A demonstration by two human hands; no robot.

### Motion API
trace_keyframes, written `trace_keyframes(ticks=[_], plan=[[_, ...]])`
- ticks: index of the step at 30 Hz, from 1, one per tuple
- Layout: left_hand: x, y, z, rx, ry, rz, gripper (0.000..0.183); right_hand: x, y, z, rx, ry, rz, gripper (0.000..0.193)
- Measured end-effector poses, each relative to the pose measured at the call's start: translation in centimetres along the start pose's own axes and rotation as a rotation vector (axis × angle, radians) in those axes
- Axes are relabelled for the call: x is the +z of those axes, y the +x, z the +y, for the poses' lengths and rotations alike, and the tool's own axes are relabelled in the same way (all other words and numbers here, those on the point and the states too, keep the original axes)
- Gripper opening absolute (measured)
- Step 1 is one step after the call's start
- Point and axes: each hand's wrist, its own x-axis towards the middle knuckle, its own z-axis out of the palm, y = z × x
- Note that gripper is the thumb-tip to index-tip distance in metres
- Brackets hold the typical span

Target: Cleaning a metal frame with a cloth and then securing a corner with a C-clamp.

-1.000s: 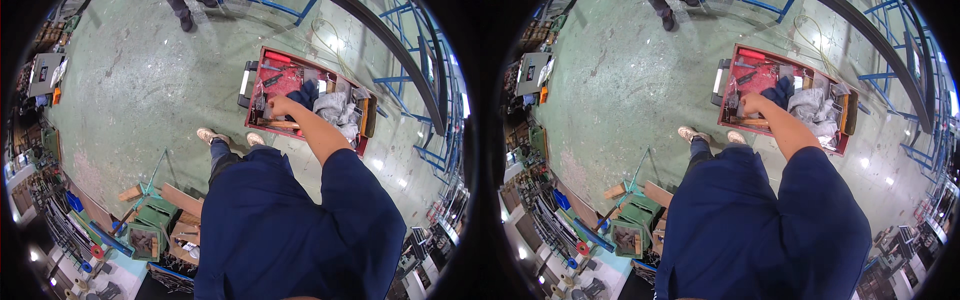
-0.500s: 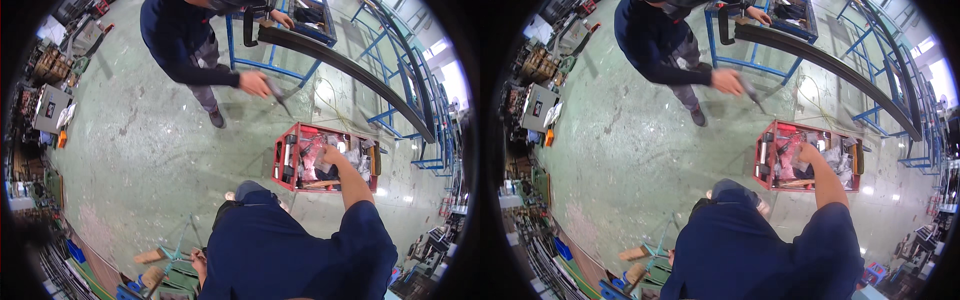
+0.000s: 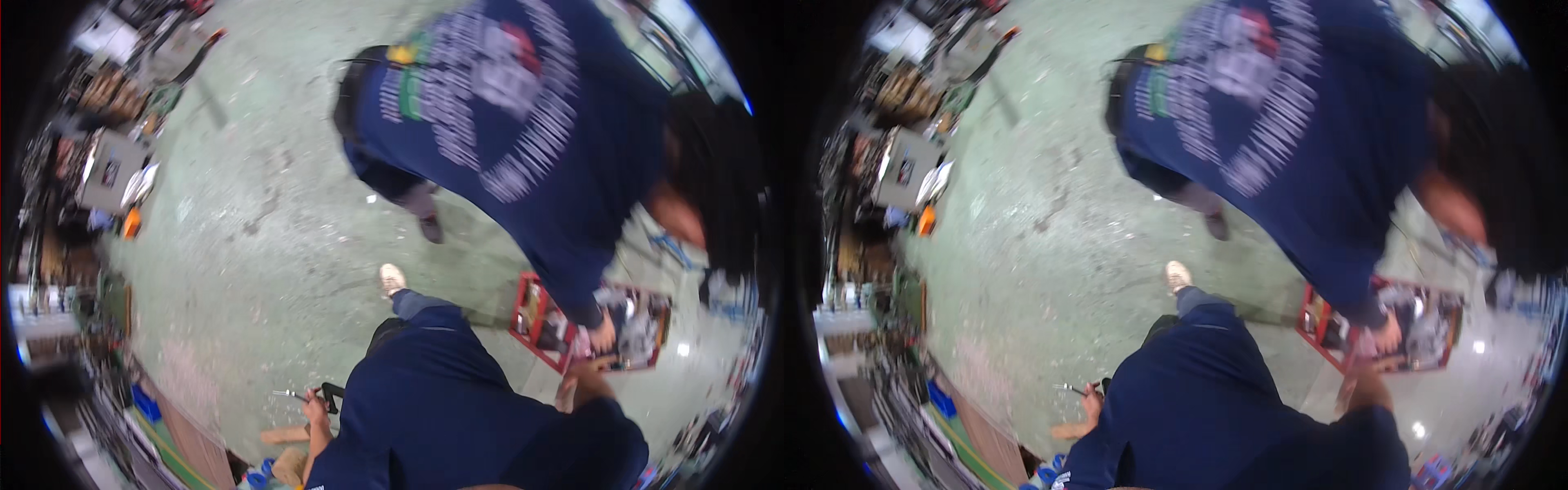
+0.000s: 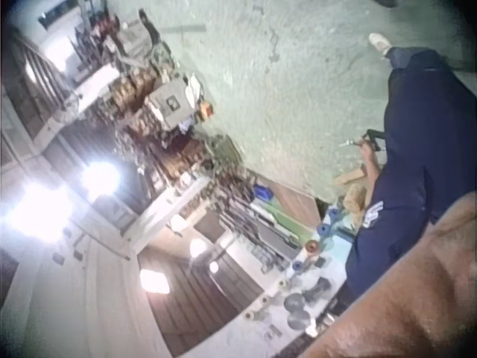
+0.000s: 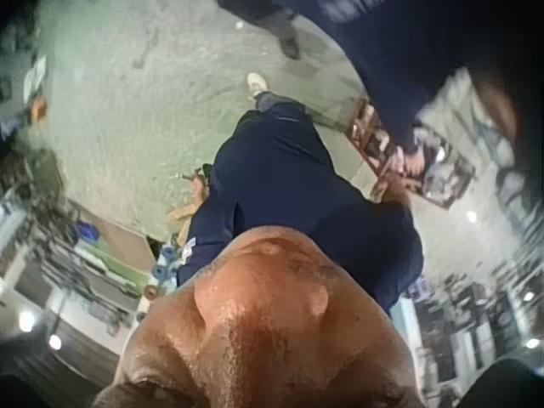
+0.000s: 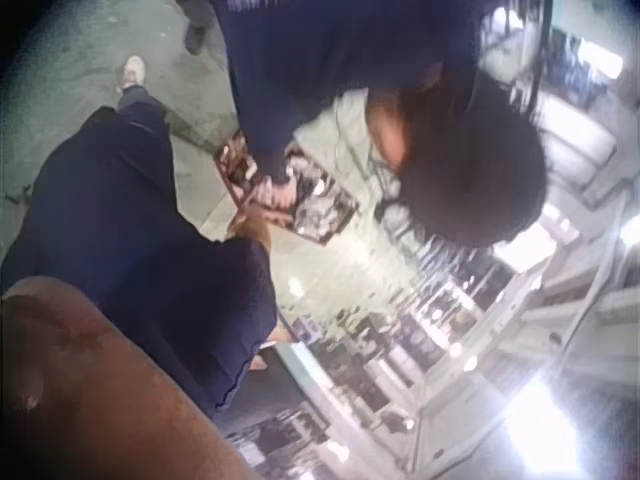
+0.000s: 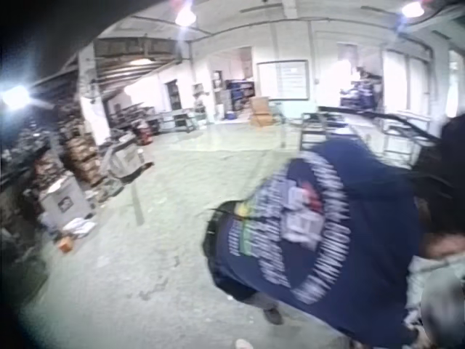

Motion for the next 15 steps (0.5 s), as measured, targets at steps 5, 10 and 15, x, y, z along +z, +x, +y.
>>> trace_keyframes(ticks=[5, 10, 15], plan=[[-1.5, 8.4, 14.5, 0.005, 0.042, 0.064, 0.042, -10.2, 9.6, -19.6, -0.104, 0.156, -0.174, 0.047], [1.1, 15.4, 29.1, -0.018, 0.114, 0.058, 0.04, -27.4, 12.1, -32.9, -0.032, 0.344, -0.417, 0.044], [5.1, 27.4, 43.0, 0.028, 0.222, -0.021, 0.039, -37.6, 11.5, -43.3, -0.39, 0.541, -0.235, 0.039]])
